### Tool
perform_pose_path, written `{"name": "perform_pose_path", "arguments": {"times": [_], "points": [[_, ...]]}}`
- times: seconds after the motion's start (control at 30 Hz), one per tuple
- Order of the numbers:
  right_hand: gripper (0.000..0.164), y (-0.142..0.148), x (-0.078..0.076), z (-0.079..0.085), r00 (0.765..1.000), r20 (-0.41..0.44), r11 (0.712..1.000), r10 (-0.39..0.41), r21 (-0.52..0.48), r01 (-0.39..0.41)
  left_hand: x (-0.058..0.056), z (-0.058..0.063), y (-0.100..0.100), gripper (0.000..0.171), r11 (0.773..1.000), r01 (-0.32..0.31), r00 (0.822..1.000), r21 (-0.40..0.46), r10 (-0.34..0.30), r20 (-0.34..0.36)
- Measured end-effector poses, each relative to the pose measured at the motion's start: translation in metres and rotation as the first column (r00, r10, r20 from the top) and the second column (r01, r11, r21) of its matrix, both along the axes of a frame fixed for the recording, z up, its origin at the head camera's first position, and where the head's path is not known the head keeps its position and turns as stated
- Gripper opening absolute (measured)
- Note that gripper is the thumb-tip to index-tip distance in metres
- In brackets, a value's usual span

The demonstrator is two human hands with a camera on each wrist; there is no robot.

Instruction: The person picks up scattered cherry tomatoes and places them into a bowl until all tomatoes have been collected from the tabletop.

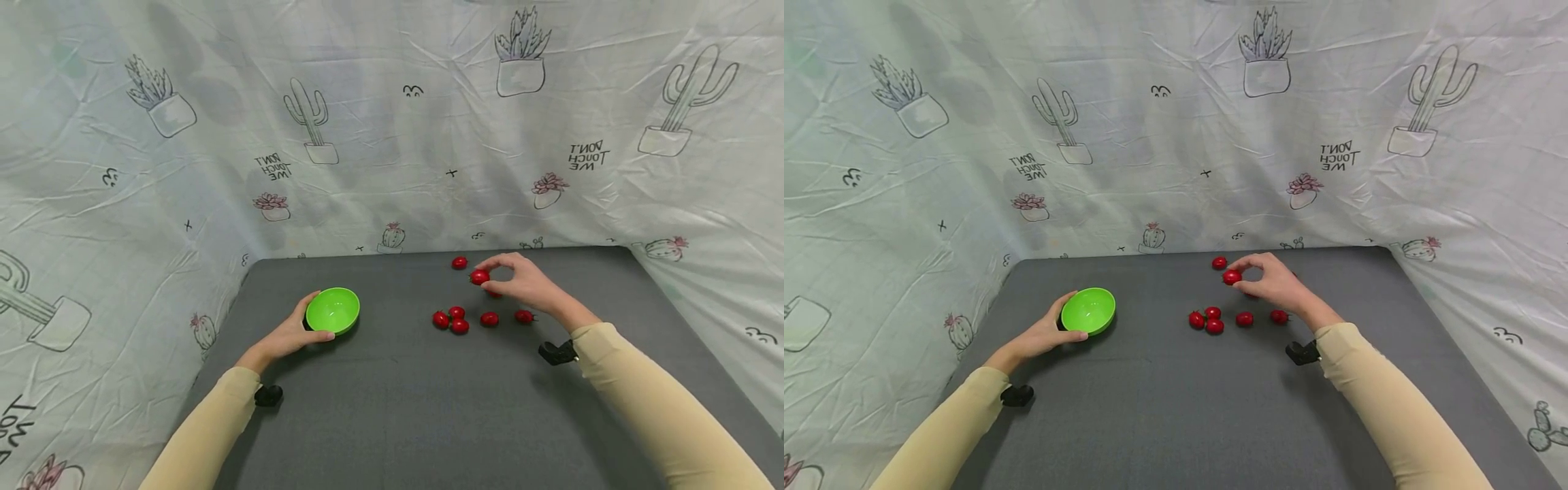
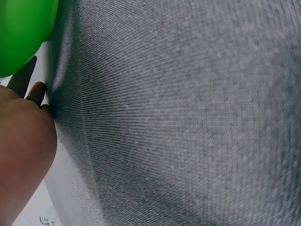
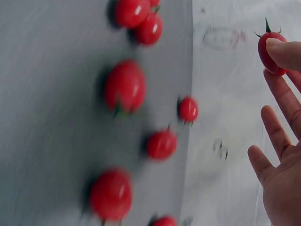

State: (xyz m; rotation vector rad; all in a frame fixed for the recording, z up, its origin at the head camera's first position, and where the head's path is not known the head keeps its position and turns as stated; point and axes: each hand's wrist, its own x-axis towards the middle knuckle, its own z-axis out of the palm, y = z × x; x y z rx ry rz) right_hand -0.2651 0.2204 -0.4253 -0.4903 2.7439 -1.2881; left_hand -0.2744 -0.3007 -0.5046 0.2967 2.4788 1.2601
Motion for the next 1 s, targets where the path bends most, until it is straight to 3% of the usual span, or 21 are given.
{"name": "perform_pose_path", "arguments": {"times": [0.43, 0.7, 1.0], "points": [[0.032, -0.084, -0.027, 0.006, 0.990, 0.001, 0.985, 0.139, -0.107, -0.139, 0.002, 0.002, 0.001, 0.113, 1.000, 0.003, 1.000, -0.011, -0.003, 0.005], [0.032, -0.141, -0.044, -0.012, 0.976, -0.007, 0.967, 0.219, -0.134, -0.218, 0.002, 0.003, -0.001, 0.112, 1.000, 0.006, 1.000, -0.009, -0.006, 0.003], [0.032, -0.193, -0.051, -0.027, 0.958, 0.001, 0.948, 0.287, -0.145, -0.284, 0.003, 0.005, 0.001, 0.112, 1.000, -0.003, 1.000, -0.007, 0.003, 0.013]]}}
